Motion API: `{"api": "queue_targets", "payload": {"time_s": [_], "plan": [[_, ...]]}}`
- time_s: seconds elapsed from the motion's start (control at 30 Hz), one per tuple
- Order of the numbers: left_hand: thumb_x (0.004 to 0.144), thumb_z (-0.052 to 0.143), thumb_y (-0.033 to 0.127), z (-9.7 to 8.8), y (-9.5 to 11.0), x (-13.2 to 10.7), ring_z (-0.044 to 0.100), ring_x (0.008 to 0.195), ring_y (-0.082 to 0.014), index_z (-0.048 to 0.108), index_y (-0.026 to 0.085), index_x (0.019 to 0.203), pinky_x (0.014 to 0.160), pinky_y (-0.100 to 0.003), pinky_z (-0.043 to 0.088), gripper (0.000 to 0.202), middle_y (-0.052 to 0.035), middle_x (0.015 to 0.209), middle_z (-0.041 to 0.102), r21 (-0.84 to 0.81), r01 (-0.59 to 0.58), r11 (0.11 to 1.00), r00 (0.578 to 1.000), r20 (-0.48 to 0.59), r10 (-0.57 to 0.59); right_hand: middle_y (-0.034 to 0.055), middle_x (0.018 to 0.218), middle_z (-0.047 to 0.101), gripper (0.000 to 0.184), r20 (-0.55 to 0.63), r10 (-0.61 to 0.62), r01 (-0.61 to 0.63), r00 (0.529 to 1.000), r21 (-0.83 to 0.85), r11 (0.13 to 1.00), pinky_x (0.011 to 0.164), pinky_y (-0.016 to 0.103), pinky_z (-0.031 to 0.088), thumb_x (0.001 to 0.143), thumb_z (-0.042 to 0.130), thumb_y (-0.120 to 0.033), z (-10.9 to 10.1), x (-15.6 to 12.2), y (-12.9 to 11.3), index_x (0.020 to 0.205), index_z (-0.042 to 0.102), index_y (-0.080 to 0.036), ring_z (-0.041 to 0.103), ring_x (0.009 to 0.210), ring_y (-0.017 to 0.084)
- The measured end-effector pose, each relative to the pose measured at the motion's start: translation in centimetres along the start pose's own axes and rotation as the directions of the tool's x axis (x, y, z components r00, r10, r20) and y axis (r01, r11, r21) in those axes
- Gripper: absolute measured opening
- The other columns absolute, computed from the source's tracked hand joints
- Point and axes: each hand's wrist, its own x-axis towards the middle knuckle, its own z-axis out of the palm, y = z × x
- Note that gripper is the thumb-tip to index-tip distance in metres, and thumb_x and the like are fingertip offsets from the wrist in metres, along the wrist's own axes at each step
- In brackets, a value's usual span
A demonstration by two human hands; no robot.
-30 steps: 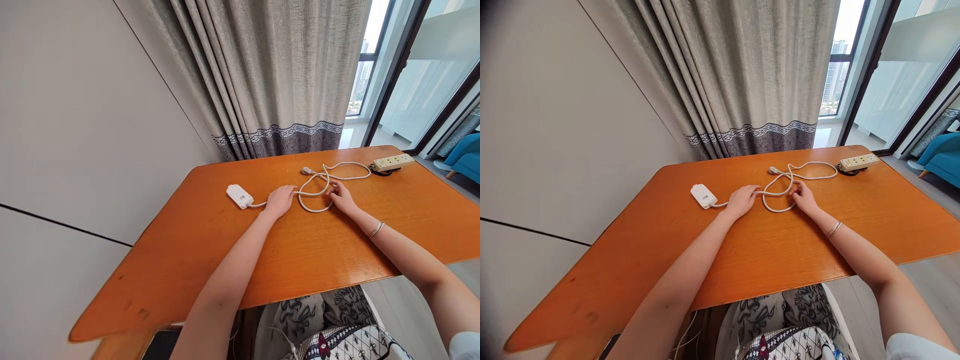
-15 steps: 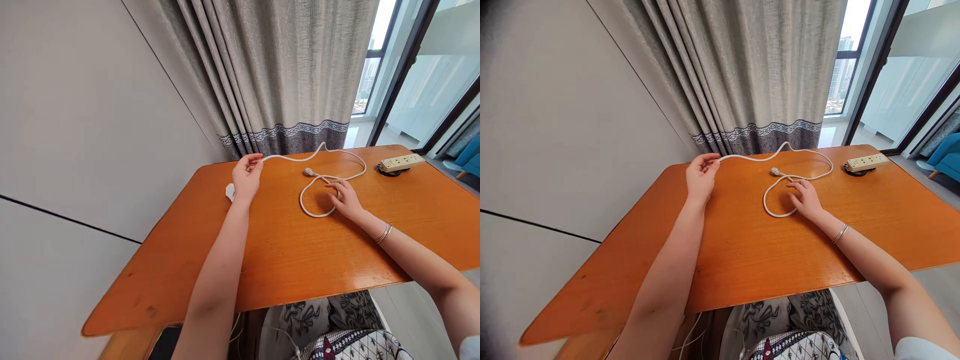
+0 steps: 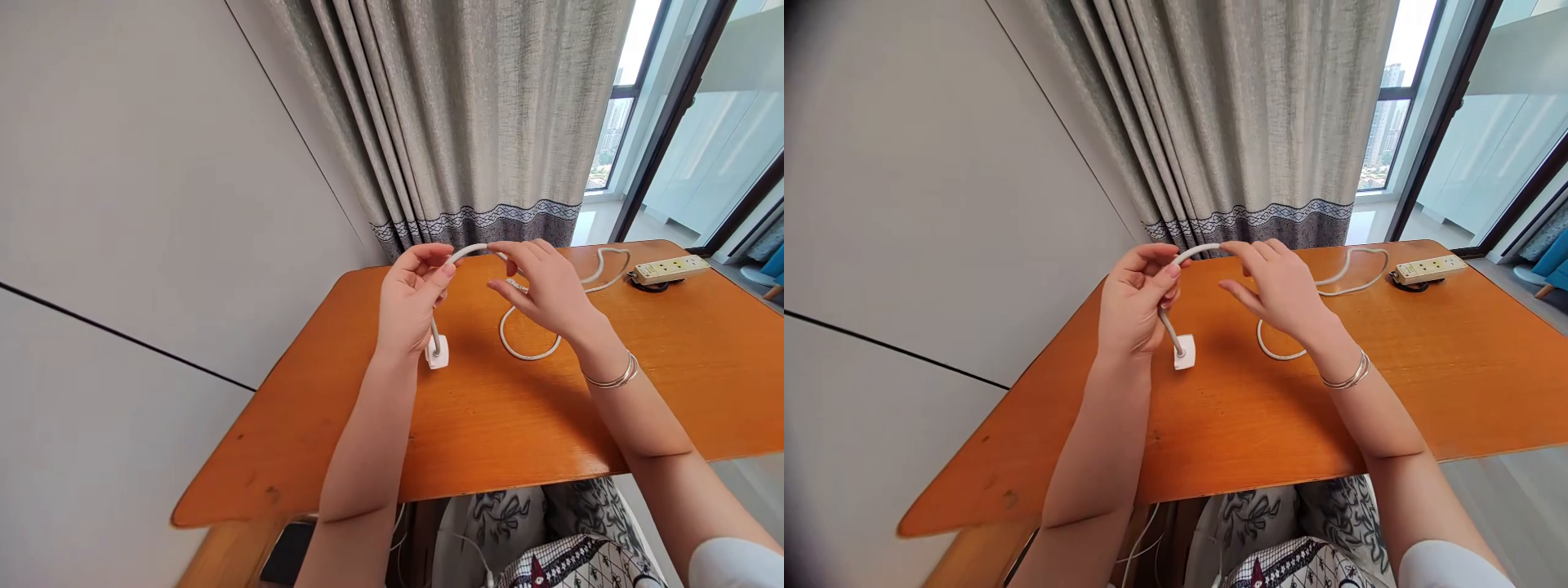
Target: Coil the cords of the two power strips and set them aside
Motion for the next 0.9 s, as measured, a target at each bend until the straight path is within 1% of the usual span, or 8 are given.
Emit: {"api": "queue_targets", "payload": {"time_s": [0.2, 0.37, 0.47, 0.53, 0.63, 0.73, 0.8, 0.9], "plan": [[0.070, 0.087, 0.037, 1.0, 1.5, -1.2, 0.048, 0.050, -0.0059, 0.069, 0.021, 0.087, 0.041, -0.020, 0.036, 0.029, -0.0032, 0.086, 0.073, -0.078, 0.054, 0.995, 0.998, 0.044, -0.050, 0.0143, 0.119, 0.059, 0.050, -0.144, 0.057, -0.059, 0.988, -0.013, 0.998, 0.097, 0.046, 0.045, 0.095, 0.056, -0.055, -0.9, -0.7, 0.3, 0.131, 0.057, -0.019, 0.056, 0.110, 0.029], [0.067, 0.089, 0.037, 1.6, 1.6, -2.0, 0.067, 0.070, -0.0146, 0.069, 0.021, 0.091, 0.046, -0.021, 0.045, 0.035, -0.0056, 0.087, 0.072, -0.090, 0.075, 0.993, 0.991, 0.117, -0.064, 0.0010, 0.075, 0.059, 0.029, -0.015, 0.108, -0.099, 0.994, 0.290, 0.952, 0.071, 0.031, 0.044, 0.100, 0.051, -0.046, -1.7, -0.6, -0.2, 0.096, 0.061, -0.019, 0.053, 0.072, 0.016], [0.070, 0.088, 0.037, 1.6, 1.4, -1.8, 0.068, 0.074, -0.0158, 0.069, 0.022, 0.097, 0.051, -0.022, 0.049, 0.037, -0.0050, 0.087, 0.071, -0.069, 0.094, 0.993, 0.976, 0.202, -0.079, -0.0040, 0.063, 0.046, 0.034, -0.133, 0.206, -0.116, 0.969, 0.490, 0.864, 0.057, 0.025, 0.036, 0.100, 0.052, -0.047, -2.0, -0.6, -0.2, 0.080, 0.058, -0.020, 0.042, 0.058, 0.010], [0.075, 0.083, 0.039, 1.7, 1.2, -1.7, 0.066, 0.071, -0.0150, 0.069, 0.021, 0.099, 0.057, -0.025, 0.052, 0.033, -0.0044, 0.084, 0.071, -0.001, 0.145, 0.989, 0.933, 0.333, -0.136, -0.0040, 0.065, 0.044, 0.036, -0.290, 0.313, -0.101, 0.904, 0.566, 0.818, 0.055, 0.024, 0.034, 0.097, 0.056, -0.052, -2.2, -0.6, 0.4, 0.080, 0.058, -0.021, 0.041, 0.058, 0.009], [0.087, 0.070, 0.046, 2.1, 0.8, -1.9, 0.062, 0.065, -0.0136, 0.069, 0.019, 0.093, 0.059, -0.026, 0.052, 0.028, -0.0040, 0.077, 0.069, 0.171, 0.248, 0.954, 0.782, 0.546, -0.301, -0.0031, 0.069, 0.043, 0.038, -0.439, 0.433, -0.054, 0.787, 0.650, 0.758, 0.050, 0.024, 0.032, 0.097, 0.052, -0.058, -2.4, -0.7, 2.2, 0.086, 0.059, -0.023, 0.040, 0.055, 0.008], [0.090, 0.061, 0.055, 2.5, 0.4, -2.1, 0.058, 0.062, -0.0134, 0.066, 0.018, 0.082, 0.055, -0.026, 0.048, 0.038, -0.0035, 0.072, 0.064, 0.264, 0.282, 0.922, 0.663, 0.642, -0.386, -0.0023, 0.072, 0.042, 0.035, -0.495, 0.448, -0.036, 0.744, 0.640, 0.767, 0.047, 0.025, 0.029, 0.099, 0.048, -0.058, -2.5, -0.9, 3.9, 0.093, 0.060, -0.025, 0.038, 0.053, 0.009], [0.088, 0.061, 0.060, 2.7, 0.2, -2.2, 0.055, 0.060, -0.0135, 0.064, 0.018, 0.077, 0.053, -0.027, 0.045, 0.043, -0.0020, 0.066, 0.059, 0.231, 0.290, 0.929, 0.664, 0.650, -0.369, -0.0020, 0.072, 0.042, 0.034, -0.499, 0.450, -0.061, 0.741, 0.617, 0.785, 0.047, 0.026, 0.030, 0.099, 0.048, -0.058, -2.6, -1.0, 4.5, 0.097, 0.061, -0.026, 0.040, 0.054, 0.010], [0.084, 0.065, 0.063, 2.6, -0.2, -1.9, 0.047, 0.051, -0.0118, 0.059, 0.020, 0.070, 0.054, -0.028, 0.047, 0.046, 0.0036, 0.052, 0.044, 0.058, 0.345, 0.937, 0.761, 0.567, -0.315, -0.0020, 0.072, 0.042, 0.035, -0.446, 0.444, -0.085, 0.777, 0.624, 0.776, 0.047, 0.025, 0.032, 0.100, 0.045, -0.058, -2.4, -0.9, 4.6, 0.105, 0.060, -0.027, 0.045, 0.055, 0.010]]}}
